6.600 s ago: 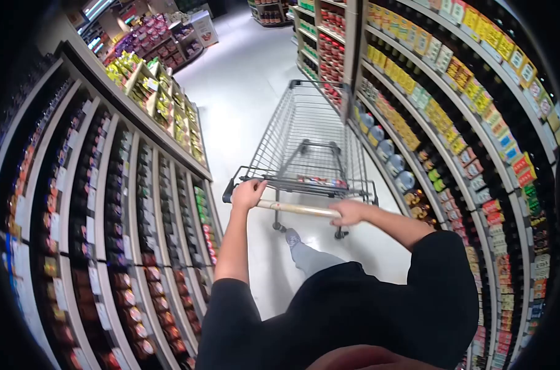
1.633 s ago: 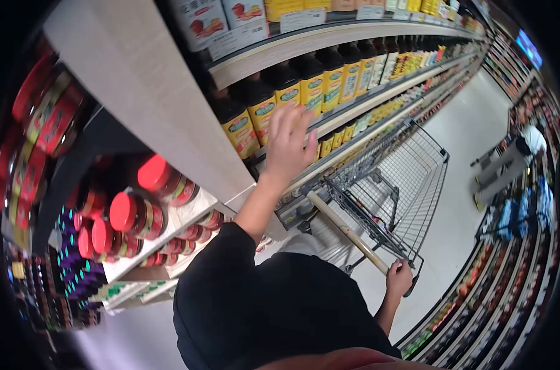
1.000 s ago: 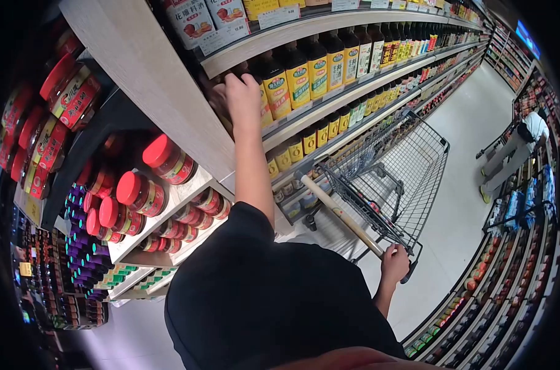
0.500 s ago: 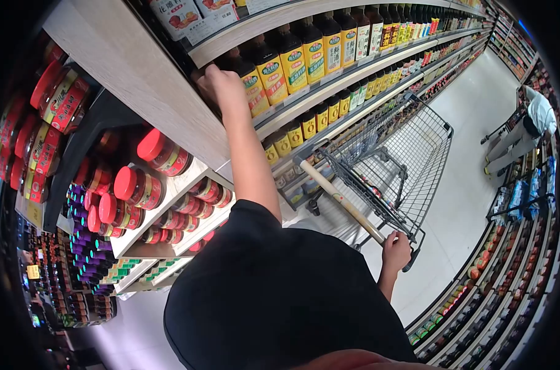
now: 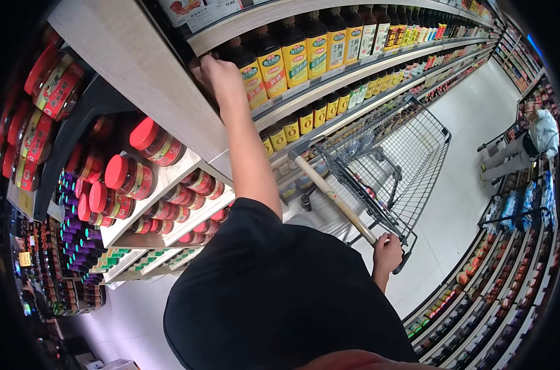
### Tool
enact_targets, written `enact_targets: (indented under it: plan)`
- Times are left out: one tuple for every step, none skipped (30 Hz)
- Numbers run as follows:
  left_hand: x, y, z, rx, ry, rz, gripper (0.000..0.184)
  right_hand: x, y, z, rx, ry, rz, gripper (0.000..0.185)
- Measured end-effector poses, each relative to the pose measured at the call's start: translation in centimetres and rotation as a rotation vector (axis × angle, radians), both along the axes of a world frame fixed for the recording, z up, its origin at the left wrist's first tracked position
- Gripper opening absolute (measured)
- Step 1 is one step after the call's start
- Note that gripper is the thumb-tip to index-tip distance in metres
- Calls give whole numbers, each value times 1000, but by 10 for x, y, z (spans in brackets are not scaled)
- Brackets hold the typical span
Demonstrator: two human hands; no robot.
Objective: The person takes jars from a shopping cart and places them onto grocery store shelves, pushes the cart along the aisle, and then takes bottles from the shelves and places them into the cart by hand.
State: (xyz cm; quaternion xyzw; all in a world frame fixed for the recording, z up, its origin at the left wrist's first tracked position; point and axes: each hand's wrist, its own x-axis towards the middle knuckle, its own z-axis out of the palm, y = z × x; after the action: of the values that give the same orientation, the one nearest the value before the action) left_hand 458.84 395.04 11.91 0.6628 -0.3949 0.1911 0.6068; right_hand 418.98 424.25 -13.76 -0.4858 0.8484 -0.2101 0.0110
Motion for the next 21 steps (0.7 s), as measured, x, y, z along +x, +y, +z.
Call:
enact_targets:
  plan:
    - [0, -3, -4, -17, -31, 31, 21, 0, 0, 0, -3, 5, -2, 23]
    - [1, -6, -8, -33, -64, 62, 21, 0, 0, 0, -3, 6, -4, 23]
    - [3, -9, -13, -33, -63, 58, 21, 0, 0, 0, 16, -12, -11, 24]
    - [5, -12, -17, -18, -94, 88, 21, 0, 0, 1, 36, -29, -19, 25]
    - [6, -16, -19, -6, -125, 117, 22, 0, 0, 0, 8, -16, -5, 23]
    - [2, -14, -17, -7, -123, 111, 22, 0, 1, 0, 7, -14, -11, 23]
    - [-2, -10, -14, 33, -84, 81, 25, 1, 1, 1, 5, -9, -6, 23]
    - [-4, -7, -11, 72, -45, 52, 30, 1, 0, 1, 2, -4, 1, 23]
    - [-2, -7, -12, 67, -47, 28, 37, 1, -1, 2, 11, -19, -14, 24]
    - [-4, -7, -12, 65, -46, 28, 37, 1, -1, 3, 9, -18, -15, 24]
    - [-5, -3, -11, 50, -93, 15, 39, 2, -1, 4, 6, -15, -9, 24]
    - [-5, -2, -10, 35, -139, 4, 40, 2, -1, 4, 3, -12, -2, 24]
    - [-2, -2, -12, 45, -156, 10, 41, 2, -1, 3, 11, -7, 1, 24]
    - [-3, 1, -10, 49, -157, 15, 41, 2, -2, 4, 15, -8, 6, 24]
    - [-7, 7, -4, 110, -176, 4, 40, 3, -2, 5, 18, -9, 2, 24]
    - [-9, 10, -2, 170, -195, -9, 40, 3, -2, 5, 20, -10, -4, 24]
    - [-5, 5, -8, 124, -357, 120, 43, 3, -2, 5, 22, -9, 0, 24]
    - [-3, 6, -9, 127, -355, 122, 43, 3, -2, 5, 19, -6, 1, 24]
    - [-3, 6, -8, 147, -346, 138, 45, 3, -2, 5, 15, -3, 1, 23]
    - [-5, 5, -7, 163, -336, 150, 47, 3, -2, 3, 14, 2, -4, 23]
    - [-3, 4, -5, 259, -296, 172, 48, 2, -2, -1, -12, 25, 9, 21]
